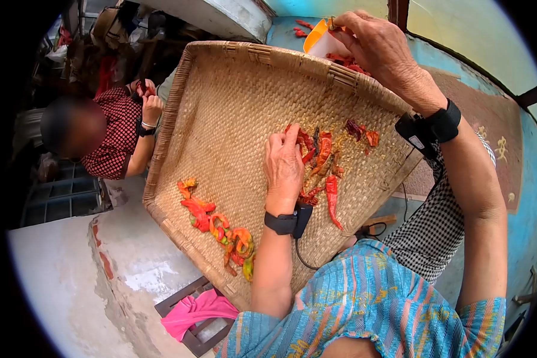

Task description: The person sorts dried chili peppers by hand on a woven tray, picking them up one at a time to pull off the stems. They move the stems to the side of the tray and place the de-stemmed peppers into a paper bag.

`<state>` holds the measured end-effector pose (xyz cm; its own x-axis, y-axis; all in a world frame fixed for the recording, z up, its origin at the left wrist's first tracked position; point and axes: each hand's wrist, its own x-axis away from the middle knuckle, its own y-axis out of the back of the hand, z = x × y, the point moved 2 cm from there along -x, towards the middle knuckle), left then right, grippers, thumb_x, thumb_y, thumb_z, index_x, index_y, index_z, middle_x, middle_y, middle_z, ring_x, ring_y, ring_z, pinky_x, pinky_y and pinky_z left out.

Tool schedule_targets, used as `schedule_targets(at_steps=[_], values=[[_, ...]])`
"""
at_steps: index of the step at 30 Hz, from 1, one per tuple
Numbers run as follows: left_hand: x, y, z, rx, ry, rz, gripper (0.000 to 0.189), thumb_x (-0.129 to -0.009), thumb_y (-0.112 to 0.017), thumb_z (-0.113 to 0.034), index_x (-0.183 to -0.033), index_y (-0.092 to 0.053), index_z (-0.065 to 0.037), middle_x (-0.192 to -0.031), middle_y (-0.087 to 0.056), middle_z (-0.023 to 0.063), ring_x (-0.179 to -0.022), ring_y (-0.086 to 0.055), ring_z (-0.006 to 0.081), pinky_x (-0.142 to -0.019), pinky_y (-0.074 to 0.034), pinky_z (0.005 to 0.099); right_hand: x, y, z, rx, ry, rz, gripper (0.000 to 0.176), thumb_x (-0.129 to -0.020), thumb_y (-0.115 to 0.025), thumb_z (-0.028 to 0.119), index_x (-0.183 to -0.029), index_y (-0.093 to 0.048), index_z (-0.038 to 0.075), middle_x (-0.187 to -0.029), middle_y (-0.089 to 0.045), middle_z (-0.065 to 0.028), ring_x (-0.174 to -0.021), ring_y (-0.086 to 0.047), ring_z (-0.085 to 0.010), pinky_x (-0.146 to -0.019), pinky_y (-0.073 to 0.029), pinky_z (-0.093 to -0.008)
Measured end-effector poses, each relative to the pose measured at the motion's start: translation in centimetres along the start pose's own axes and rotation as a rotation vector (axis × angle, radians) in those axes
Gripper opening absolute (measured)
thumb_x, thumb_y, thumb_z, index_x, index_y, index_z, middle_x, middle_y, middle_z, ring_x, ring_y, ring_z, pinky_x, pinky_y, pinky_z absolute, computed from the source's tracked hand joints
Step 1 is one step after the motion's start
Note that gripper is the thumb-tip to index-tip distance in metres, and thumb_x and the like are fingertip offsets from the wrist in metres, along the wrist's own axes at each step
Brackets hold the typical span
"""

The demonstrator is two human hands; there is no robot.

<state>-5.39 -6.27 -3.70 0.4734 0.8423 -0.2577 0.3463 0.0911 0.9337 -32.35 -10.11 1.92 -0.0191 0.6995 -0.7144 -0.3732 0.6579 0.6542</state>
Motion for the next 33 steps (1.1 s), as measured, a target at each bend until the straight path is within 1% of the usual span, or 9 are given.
schedule_targets(at_steps=[3,7,9,10,17,27,29,30,33], values=[[-0.3,-0.8,0.2,-0.076,-0.029,0.027,0.031,-0.082,-0.061,0.002,-0.112,-0.061,-0.008,-0.094,-0.058,0.0143,-0.09,-0.058,0.0324,-0.078,-0.048,0.0421,1.0,-0.4,0.8,0.045,-0.084,0.029,0.025,-0.088,-0.063,0.016,-0.111,-0.059,0.006,-0.103,-0.065,-0.0122,-0.084,-0.066,-0.0296,-0.07,-0.055,-0.035],[-0.2,-0.2,0.0,0.03,-0.066,-0.04,0.028,-0.082,-0.062,0.002,-0.109,-0.062,-0.006,-0.088,-0.056,0.0132,-0.085,-0.059,0.0313,-0.071,-0.049,0.0411,1.0,0.4,3.7,-0.091,0.145,-0.102,0.011,-0.086,-0.061,0.009,-0.095,-0.06,0.003,-0.087,-0.064,-0.0113,-0.08,-0.065,-0.0295,-0.071,-0.054,-0.0377],[0.5,1.1,-0.3,0.346,0.175,-0.036,0.023,-0.084,-0.061,0.001,-0.106,-0.062,-0.005,-0.088,-0.06,0.0126,-0.079,-0.062,0.0279,-0.069,-0.05,0.0377,1.9,0.9,5.1,-0.189,0.118,-0.008,0.009,-0.085,-0.061,0.006,-0.093,-0.06,0.003,-0.084,-0.063,-0.0114,-0.077,-0.065,-0.029,-0.07,-0.054,-0.0381],[0.9,1.1,0.1,0.383,0.193,-0.068,0.02,-0.086,-0.06,0.001,-0.106,-0.061,-0.002,-0.086,-0.061,0.0062,-0.073,-0.06,0.0134,-0.066,-0.05,0.0274,2.4,0.2,5.6,-0.384,0.087,0.108,0.009,-0.084,-0.062,0.005,-0.093,-0.06,0.003,-0.084,-0.063,-0.012,-0.077,-0.065,-0.0293,-0.069,-0.054,-0.0385],[3.3,2.7,-0.9,0.739,0.31,-0.033,0.016,-0.093,-0.06,-0.007,-0.108,-0.06,0.0,-0.091,-0.062,0.002,-0.081,-0.058,0.0088,-0.073,-0.049,0.0237,5.0,-0.4,9.6,-0.746,0.112,0.635,0.045,-0.075,-0.07,0.006,-0.118,-0.057,0.003,-0.1,-0.062,-0.0161,-0.088,-0.064,-0.0361,-0.074,-0.053,-0.0427],[2.9,2.8,-1.1,0.948,0.394,-0.143,0.015,-0.094,-0.063,-0.015,-0.098,-0.063,-0.001,-0.082,-0.06,-0.0026,-0.072,-0.052,0.0047,-0.063,-0.045,0.0214,4.3,-0.5,9.5,-0.909,0.074,0.405,0.017,-0.08,-0.068,0.01,-0.091,-0.059,0.001,-0.082,-0.061,-0.0154,-0.076,-0.063,-0.033,-0.063,-0.051,-0.04],[3.0,2.3,-0.4,0.946,0.446,-0.154,0.016,-0.094,-0.062,-0.015,-0.098,-0.061,0.0,-0.082,-0.06,-0.0019,-0.073,-0.052,0.0046,-0.064,-0.045,0.0211,3.1,0.6,8.7,-0.787,0.13,0.192,0.013,-0.083,-0.067,0.01,-0.089,-0.059,0.002,-0.079,-0.062,-0.0139,-0.073,-0.063,-0.0311,-0.063,-0.051,-0.0385],[3.2,2.3,-0.3,0.959,0.458,-0.134,0.017,-0.094,-0.062,-0.015,-0.1,-0.06,0.001,-0.084,-0.06,-0.001,-0.074,-0.052,0.0047,-0.066,-0.045,0.021,2.1,1.3,8.1,-0.673,0.199,0.018,0.011,-0.084,-0.067,0.005,-0.093,-0.062,0.004,-0.076,-0.062,-0.0077,-0.066,-0.064,-0.0209,-0.056,-0.051,-0.0315],[3.6,1.6,0.0,0.93,0.476,-0.12,0.019,-0.093,-0.063,-0.017,-0.101,-0.06,0.0,-0.083,-0.06,-0.0001,-0.073,-0.053,0.0056,-0.067,-0.046,0.0214,0.1,1.9,4.9,-0.438,0.143,-0.216,0.01,-0.089,-0.063,0.007,-0.099,-0.066,0.008,-0.089,-0.069,-0.0067,-0.076,-0.068,-0.0185,-0.063,-0.056,-0.0288]])
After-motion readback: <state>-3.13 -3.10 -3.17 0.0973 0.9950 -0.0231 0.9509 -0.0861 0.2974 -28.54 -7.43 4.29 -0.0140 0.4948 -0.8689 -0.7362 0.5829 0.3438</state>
